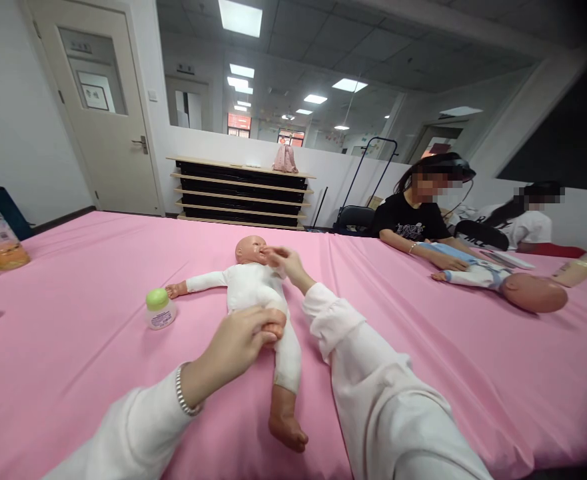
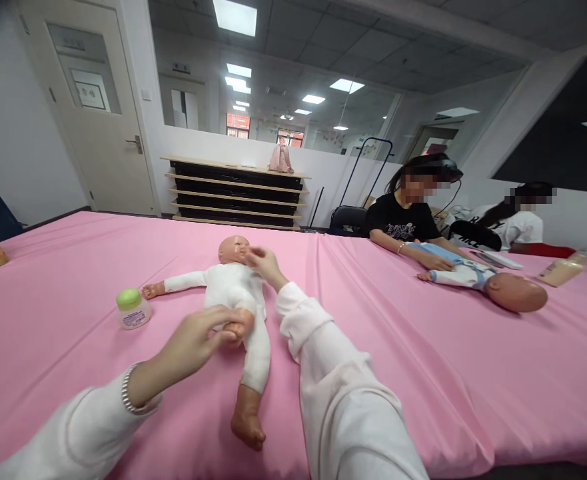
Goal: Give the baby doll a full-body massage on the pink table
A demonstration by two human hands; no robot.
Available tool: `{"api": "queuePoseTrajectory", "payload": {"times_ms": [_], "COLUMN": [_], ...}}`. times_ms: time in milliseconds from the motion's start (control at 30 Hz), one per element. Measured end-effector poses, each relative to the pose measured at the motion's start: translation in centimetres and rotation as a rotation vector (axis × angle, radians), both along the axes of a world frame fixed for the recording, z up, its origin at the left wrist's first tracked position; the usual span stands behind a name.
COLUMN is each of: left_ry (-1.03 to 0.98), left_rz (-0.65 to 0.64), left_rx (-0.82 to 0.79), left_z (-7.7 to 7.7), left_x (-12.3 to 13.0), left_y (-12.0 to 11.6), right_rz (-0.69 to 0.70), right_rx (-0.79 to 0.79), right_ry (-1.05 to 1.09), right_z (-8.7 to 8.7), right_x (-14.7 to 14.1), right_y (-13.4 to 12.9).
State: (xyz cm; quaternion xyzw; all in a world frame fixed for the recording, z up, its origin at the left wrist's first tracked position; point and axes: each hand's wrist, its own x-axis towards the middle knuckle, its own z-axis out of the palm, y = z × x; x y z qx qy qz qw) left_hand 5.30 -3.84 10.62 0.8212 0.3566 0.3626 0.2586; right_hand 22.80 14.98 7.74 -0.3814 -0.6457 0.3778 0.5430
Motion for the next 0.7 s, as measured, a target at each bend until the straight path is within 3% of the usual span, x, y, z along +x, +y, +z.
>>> {"api": "queuePoseTrajectory", "payload": {"times_ms": [100, 167, 267, 333, 433, 500, 567, 633, 700], "left_ry": [-0.168, -0.244, -0.329, -0.377, -0.37, -0.393, -0.43, -0.426, -0.337], "left_rz": [0.242, 0.406, 0.606, 0.729, 0.762, 0.816, 0.882, 0.871, 0.722], "left_rx": [-0.045, -0.083, -0.188, -0.285, -0.395, -0.41, -0.354, -0.206, -0.014], "left_z": [0.5, -0.7, -4.8, -7.9, -10.7, -10.5, -8.7, -6.1, -3.6], "left_x": [-3.4, -5.4, -7.5, -8.5, -9.5, -9.6, -9.1, -7.9, -6.1], "left_y": [-1.7, -3.1, -5.3, -6.4, -7.1, -6.7, -5.8, -4.5, -2.9], "right_rz": [-0.152, -0.201, -0.299, -0.366, -0.447, -0.482, -0.504, -0.499, -0.482], "right_rx": [-0.013, -0.152, -0.384, -0.521, -0.622, -0.591, -0.474, -0.233, 0.036], "right_ry": [0.41, 0.606, 0.863, 0.92, 0.886, 0.873, 0.851, 0.723, 0.475], "right_z": [-0.8, -2.2, -4.9, -6.4, -7.2, -6.6, -5.3, -3.3, -1.3], "right_x": [4.9, 8.2, 11.7, 12.9, 13.2, 12.7, 11.2, 8.9, 5.9], "right_y": [-0.4, -0.9, -1.9, -2.6, -2.8, -2.3, -1.5, -0.6, -0.1]}}
